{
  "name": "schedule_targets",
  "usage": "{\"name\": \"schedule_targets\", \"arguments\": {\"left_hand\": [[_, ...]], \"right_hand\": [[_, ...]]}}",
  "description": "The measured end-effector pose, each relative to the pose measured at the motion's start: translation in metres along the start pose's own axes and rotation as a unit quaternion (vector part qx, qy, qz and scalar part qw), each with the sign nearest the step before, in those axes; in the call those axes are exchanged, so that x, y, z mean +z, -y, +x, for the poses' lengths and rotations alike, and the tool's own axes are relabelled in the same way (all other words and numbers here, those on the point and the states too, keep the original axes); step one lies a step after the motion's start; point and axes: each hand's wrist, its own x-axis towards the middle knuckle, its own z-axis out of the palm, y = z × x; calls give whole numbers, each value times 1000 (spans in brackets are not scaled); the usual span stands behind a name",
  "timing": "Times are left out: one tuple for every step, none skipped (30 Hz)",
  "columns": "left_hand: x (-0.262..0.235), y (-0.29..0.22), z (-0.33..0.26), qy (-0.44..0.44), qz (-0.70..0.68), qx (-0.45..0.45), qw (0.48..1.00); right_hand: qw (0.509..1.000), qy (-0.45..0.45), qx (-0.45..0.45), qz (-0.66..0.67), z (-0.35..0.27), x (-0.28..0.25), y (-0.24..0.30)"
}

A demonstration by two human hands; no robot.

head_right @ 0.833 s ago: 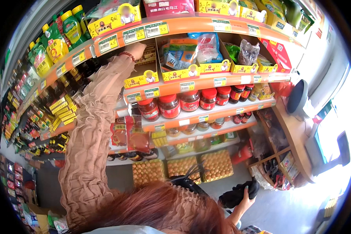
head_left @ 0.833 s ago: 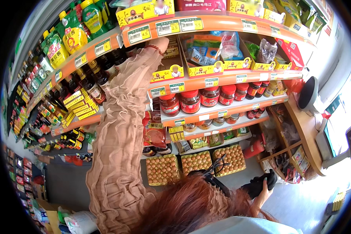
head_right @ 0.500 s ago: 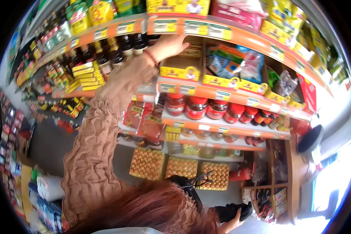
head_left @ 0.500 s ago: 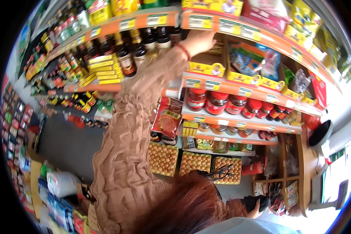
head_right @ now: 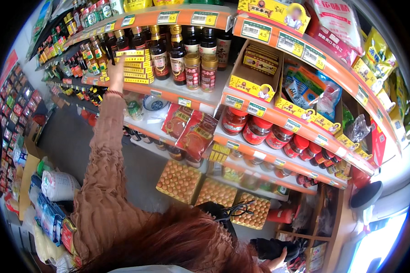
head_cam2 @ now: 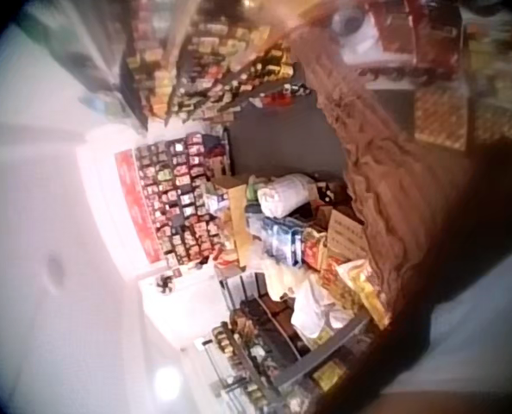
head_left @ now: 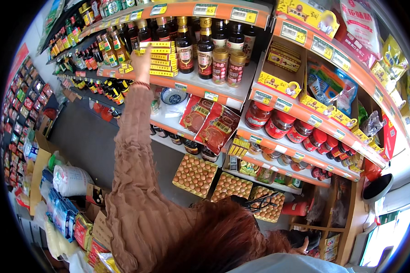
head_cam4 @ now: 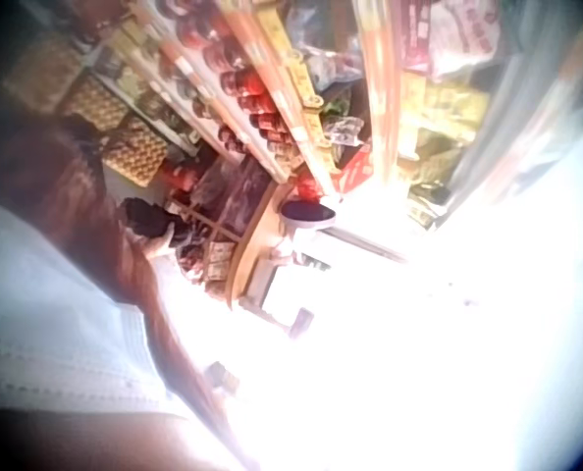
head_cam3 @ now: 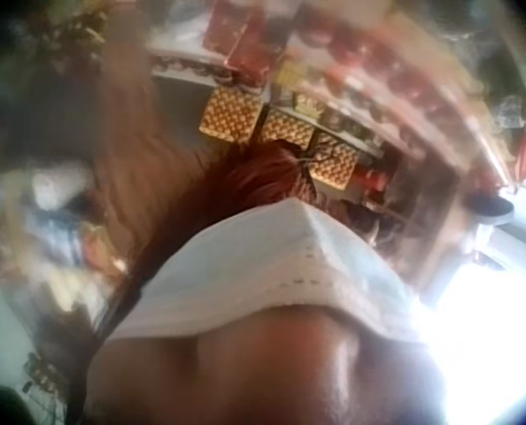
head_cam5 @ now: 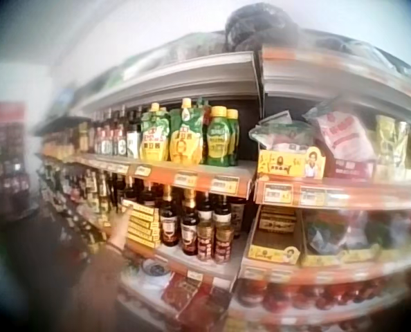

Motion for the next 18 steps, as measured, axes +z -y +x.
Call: {"name": "schedule_targets", "arguments": {"left_hand": [[-4, 2, 14, 38, -88, -173, 980], [-7, 2, 28, 69, -74, -227, 969], [-9, 3, 37, 102, -61, -279, 953], [-8, -8, 33, 141, -100, -307, 936], [-9, -15, 37, 156, -101, -317, 930], [-8, -20, 43, 172, -101, -328, 923], [-8, -19, 50, 187, -99, -340, 917], [-7, -18, 56, 190, -90, -345, 915], [-6, -10, 66, 189, -75, -350, 914], [-3, -12, 63, 188, -93, -341, 916], [0, -16, 58, 188, -111, -331, 918], [0, -16, 58, 165, -127, -316, 926], [-1, -14, 58, 141, -142, -302, 932], [-3, -15, 58, 117, -157, -286, 938], [-3, -21, 56, 109, -174, -279, 938], [-8, -28, 49, 101, -191, -273, 938], [-15, -34, 41, 92, -207, -266, 937], [-27, -36, 36, 96, -229, -234, 940]], "right_hand": [[1000, 8, 5, 11, 6, -5, -2], [1000, 12, 13, 16, 11, -11, -3], [1000, 7, 23, 14, 9, -9, -1], [999, -21, 35, -6, -11, 13, 15], [998, -43, 51, -23, -29, 35, 31], [998, -42, 35, -17, -30, 36, 28], [999, -40, 21, -13, -30, 36, 24], [1000, -17, 26, 0, -23, 30, 16], [999, 6, 34, 14, -14, 20, 6], [999, 22, 38, 26, -9, 12, -1], [998, 29, 37, 34, -2, 5, -5], [998, 32, 39, 33, -3, 13, -4], [999, 29, 38, 25, -6, 20, -3], [999, 24, 39, 16, -11, 26, 0], [999, 13, 36, 6, -19, 34, 5], [1000, 0, 29, -9, -29, 43, 12], [1000, -9, 20, -22, -39, 52, 19], [999, -9, 17, -26, -43, 53, 22]]}}
